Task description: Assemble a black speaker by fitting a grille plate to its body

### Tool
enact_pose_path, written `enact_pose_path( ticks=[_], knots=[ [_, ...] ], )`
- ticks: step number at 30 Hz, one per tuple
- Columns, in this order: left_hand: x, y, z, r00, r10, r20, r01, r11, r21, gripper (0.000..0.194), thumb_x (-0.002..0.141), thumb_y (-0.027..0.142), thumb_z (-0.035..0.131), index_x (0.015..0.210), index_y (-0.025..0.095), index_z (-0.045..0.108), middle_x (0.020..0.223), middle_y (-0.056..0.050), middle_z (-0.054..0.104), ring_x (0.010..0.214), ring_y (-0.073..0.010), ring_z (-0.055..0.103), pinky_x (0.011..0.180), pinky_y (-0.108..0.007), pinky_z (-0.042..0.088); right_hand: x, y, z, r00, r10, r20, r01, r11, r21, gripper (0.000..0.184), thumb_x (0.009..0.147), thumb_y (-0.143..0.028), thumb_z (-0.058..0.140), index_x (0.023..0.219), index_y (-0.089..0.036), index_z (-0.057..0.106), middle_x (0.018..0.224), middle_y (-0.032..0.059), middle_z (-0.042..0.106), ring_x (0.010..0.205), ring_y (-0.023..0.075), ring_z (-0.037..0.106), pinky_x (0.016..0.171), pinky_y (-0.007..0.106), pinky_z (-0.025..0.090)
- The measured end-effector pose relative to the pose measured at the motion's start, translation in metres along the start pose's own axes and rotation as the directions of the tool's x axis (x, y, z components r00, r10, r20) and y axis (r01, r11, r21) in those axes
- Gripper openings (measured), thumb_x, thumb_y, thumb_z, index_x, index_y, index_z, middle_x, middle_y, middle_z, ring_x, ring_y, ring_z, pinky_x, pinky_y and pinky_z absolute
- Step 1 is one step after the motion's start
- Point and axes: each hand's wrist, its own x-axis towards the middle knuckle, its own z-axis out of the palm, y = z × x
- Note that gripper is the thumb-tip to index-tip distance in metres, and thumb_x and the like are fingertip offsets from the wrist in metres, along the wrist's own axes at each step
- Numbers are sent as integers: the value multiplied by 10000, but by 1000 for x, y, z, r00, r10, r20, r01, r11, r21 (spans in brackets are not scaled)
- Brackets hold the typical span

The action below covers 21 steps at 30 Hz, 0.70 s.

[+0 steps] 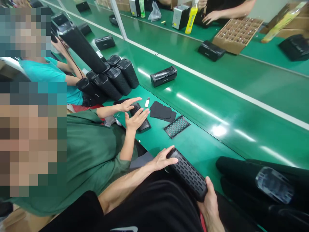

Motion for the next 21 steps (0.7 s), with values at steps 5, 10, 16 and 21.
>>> enact_pose_path(
  ticks=[5, 10, 16, 21],
  knots=[
    [-29, -8, 37, 965, 5, 263, -64, 974, 219, 1081, 760, 758, 732, 1649, 277, 349, 1582, -144, 507, 1458, -386, 481, 1212, -502, 373, 1, -5, -1, 998, -15, 65, 18, 999, -45, 464, 650, -627, 811, 924, -264, 721, 878, 51, 813, 892, 365, 790, 655, 473, 671],
    [-32, 4, 20, 964, 84, 252, -144, 962, 232, 1109, 737, 754, 758, 1651, 291, 335, 1496, -137, 563, 1364, -377, 536, 1182, -526, 402, 1, -7, -2, 991, -73, 115, 78, 996, -41, 502, 664, -646, 786, 943, -237, 702, 862, 46, 802, 812, 309, 779, 683, 430, 654],
    [-43, 16, 31, 973, 19, 229, -31, 998, 49, 869, 889, 736, 595, 1586, 239, 442, 1637, -113, 448, 1506, -343, 420, 1256, -486, 318, -2, 2, -14, 967, -256, 15, 256, 960, -112, 677, 684, -677, 819, 1100, -158, 697, 818, 7, 742, 726, 231, 709, 689, 374, 621],
    [-44, 30, 41, 989, 58, 138, -76, 988, 135, 784, 848, 697, 682, 1490, 263, 563, 1539, -96, 560, 1411, -334, 518, 1231, -478, 360, -1, 8, -20, 976, -198, 89, 204, 976, -72, 752, 706, -732, 777, 1194, -170, 662, 876, 36, 757, 814, 281, 739, 734, 414, 635]
  ],
)
